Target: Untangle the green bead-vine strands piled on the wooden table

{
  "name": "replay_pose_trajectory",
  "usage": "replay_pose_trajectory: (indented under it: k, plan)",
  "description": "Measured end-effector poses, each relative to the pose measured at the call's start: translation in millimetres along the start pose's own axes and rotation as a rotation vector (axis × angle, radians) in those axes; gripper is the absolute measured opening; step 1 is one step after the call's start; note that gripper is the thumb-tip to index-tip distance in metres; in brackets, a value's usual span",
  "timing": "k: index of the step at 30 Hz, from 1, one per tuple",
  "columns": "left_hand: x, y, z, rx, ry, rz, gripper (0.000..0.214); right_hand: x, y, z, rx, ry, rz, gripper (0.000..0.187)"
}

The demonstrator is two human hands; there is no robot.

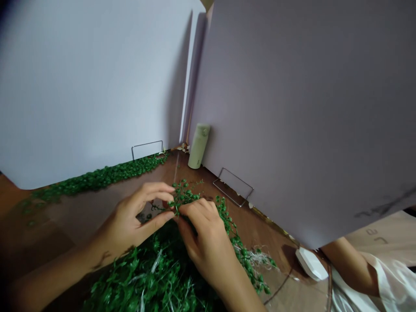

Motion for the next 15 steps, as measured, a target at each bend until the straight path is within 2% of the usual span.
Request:
replay_pose_trajectory:
  k: [2, 7, 11, 15]
  plan:
    - [3.1, -8.5, 0.6, -0.104, -0.007, 0.105, 0.044, 0.7, -0.1, -0.5, 0.000, -0.012, -0.030, 0.008]
    - [5.9, -6.2, -5.9, -0.129, -0.116, 0.193, 0.010, 2.1, 0.1, -1.1, -0.011, -0.042, -0.096, 0.010]
    - [-0.7, -3.0, -8.7, -0.221, -0.064, 0.212, 0.006, 2.7, 3.2, -1.9, 0.014, -0.046, -0.096, 0.009]
    - [-0.7, 1.0, -8.6, -0.228, -0.068, 0.251, 0.007, 3.4, 7.1, -2.2, 0.028, -0.045, -0.081, 0.012]
Point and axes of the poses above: each hand's wrist, its own z-axis away from the middle knuckle, its own x-axis out of the palm, y = z × x, the point moved 6 cm from there along -z, towards the middle knuckle, and after that the axes turned 2 degrees about x, right-handed, at the moved point
